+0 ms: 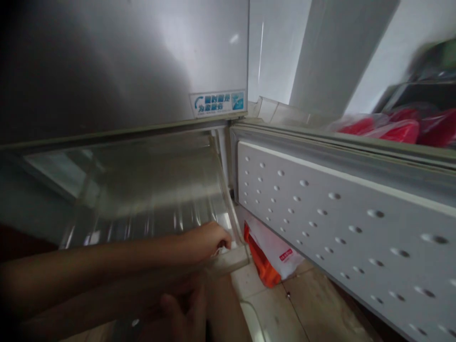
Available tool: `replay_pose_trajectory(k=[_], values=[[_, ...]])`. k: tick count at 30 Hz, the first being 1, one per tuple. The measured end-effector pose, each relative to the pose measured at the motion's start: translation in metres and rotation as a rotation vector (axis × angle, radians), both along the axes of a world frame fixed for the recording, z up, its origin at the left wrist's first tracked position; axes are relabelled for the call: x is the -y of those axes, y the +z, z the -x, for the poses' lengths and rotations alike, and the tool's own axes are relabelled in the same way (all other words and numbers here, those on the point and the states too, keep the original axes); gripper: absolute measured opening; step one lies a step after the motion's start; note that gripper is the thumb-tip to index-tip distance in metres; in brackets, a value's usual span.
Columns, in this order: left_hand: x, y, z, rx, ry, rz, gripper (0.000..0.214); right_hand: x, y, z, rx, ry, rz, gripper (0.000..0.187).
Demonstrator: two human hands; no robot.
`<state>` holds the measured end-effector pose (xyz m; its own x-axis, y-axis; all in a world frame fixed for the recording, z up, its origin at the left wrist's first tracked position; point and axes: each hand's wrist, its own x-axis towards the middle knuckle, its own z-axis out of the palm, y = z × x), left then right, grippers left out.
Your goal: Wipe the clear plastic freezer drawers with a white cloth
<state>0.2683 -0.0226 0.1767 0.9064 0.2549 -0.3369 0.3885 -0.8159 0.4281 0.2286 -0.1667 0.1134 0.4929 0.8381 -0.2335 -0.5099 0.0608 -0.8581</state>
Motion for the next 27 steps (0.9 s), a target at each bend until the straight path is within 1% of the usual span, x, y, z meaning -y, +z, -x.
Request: replay_pose_trajectory(k=[3, 7, 9, 12, 14, 16, 19, 21, 22, 25, 27], values=[[0.002, 0.009, -0.002, 0.045, -0.010, 0.016, 0.026, 0.001, 0.008, 0.001, -0.084, 0.000, 0.017, 0.041], [0.002, 0.016, -0.004, 0.077, -0.022, 0.062, 0.026, 0.002, 0.014, 0.001, -0.204, 0.023, 0.008, 0.039], [0.002, 0.020, -0.006, 0.076, -0.013, 0.081, 0.026, 0.003, 0.018, -0.002, -0.207, 0.035, 0.013, 0.036], [0.002, 0.030, -0.010, 0.077, 0.026, 0.098, 0.025, 0.002, 0.026, -0.008, -0.195, 0.017, -0.023, 0.031], [0.002, 0.036, -0.014, 0.066, 0.051, 0.112, 0.022, 0.001, 0.030, -0.011, -0.237, 0.019, -0.035, 0.031], [0.002, 0.039, -0.016, 0.059, 0.046, 0.105, 0.021, -0.001, 0.030, -0.011, -0.285, 0.024, -0.037, 0.035], [0.000, 0.034, -0.021, 0.062, 0.008, 0.013, 0.023, -0.003, 0.025, -0.010, -0.274, -0.024, -0.057, 0.039], [-0.002, 0.026, -0.024, 0.071, 0.026, -0.038, 0.024, -0.004, 0.019, -0.010, -0.244, -0.066, -0.040, 0.041], [-0.002, 0.022, -0.025, 0.077, 0.043, -0.038, 0.024, -0.004, 0.017, -0.011, -0.228, -0.079, -0.020, 0.041], [-0.004, 0.014, -0.030, 0.087, 0.072, 0.027, 0.019, -0.005, 0.011, -0.015, -0.173, -0.094, 0.026, 0.042], [-0.005, 0.011, -0.033, 0.097, 0.089, 0.119, 0.013, -0.005, 0.011, -0.019, -0.160, -0.076, 0.034, 0.042]])
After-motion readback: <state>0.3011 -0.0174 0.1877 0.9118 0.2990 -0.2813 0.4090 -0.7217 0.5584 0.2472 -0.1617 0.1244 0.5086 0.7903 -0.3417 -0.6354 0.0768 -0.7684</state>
